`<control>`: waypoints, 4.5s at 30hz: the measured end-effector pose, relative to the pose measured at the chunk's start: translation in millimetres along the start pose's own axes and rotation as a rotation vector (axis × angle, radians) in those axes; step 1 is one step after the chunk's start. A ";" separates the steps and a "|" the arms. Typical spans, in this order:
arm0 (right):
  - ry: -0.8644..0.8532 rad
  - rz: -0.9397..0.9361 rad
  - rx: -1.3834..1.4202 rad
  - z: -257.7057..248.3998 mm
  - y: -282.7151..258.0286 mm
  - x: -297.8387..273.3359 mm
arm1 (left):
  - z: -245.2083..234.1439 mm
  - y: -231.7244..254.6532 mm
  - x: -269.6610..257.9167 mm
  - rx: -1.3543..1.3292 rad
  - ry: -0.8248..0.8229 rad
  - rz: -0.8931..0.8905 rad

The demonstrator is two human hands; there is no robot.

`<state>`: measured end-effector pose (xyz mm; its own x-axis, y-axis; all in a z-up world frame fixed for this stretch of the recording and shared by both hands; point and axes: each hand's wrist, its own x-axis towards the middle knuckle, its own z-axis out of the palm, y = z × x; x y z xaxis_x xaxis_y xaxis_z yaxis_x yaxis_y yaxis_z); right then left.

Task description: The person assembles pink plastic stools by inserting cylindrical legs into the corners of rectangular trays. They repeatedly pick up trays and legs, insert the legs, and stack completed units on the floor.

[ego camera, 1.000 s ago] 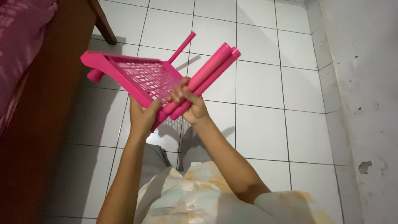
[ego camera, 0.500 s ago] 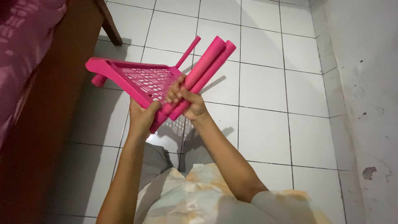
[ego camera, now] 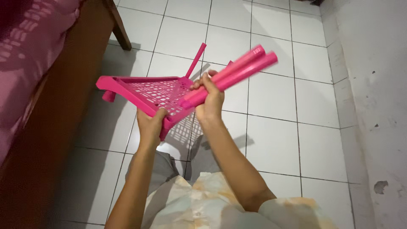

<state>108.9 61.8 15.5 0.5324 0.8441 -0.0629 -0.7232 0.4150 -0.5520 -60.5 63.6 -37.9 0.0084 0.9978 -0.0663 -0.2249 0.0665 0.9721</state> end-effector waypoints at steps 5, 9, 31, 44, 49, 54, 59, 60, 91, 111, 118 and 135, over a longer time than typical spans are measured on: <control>-0.133 0.290 -0.227 7.6 -0.3 -4.8 | -13.6 1.1 1.1 -0.092 0.026 0.002; -0.255 0.571 -0.289 5.4 12.4 -19.5 | -35.2 7.3 -6.4 -0.046 0.049 -0.055; -0.895 0.777 -0.605 167.3 124.4 -36.0 | -184.9 116.1 15.4 0.429 0.037 -0.119; -1.294 0.179 -0.867 278.4 343.5 -14.6 | -302.2 129.2 35.7 0.526 0.112 -0.064; -1.326 0.001 -0.976 280.5 431.3 -4.9 | -323.6 137.6 34.8 0.632 0.088 -0.117; -1.313 -0.206 -0.891 299.3 488.6 6.5 | -328.2 142.3 33.9 0.526 0.082 -0.153; -1.477 -0.584 -1.131 311.0 483.6 8.2 | -341.5 146.9 31.2 0.460 0.064 -0.174; -1.473 -0.540 -1.307 310.8 480.3 3.6 | -344.6 148.2 29.8 0.485 0.067 -0.160; -1.747 -0.353 -1.188 179.8 292.9 25.4 | -331.1 138.5 27.7 0.731 0.139 -0.061; -0.363 -0.600 -1.561 -198.6 122.5 -8.0 | -225.7 100.4 -47.9 0.091 0.274 -0.148; 0.209 0.852 0.150 -158.4 143.5 10.8 | -194.2 48.4 -34.0 -0.214 0.235 -0.124; -0.180 0.589 0.002 -179.7 100.3 141.0 | -201.8 -48.7 -17.7 0.625 0.193 -0.131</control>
<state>190.4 161.5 -198.2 -0.0391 0.9757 -0.2157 -0.8743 -0.1380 -0.4654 -246.3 41.3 -129.5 -0.1908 0.9658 -0.1755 0.3735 0.2368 0.8969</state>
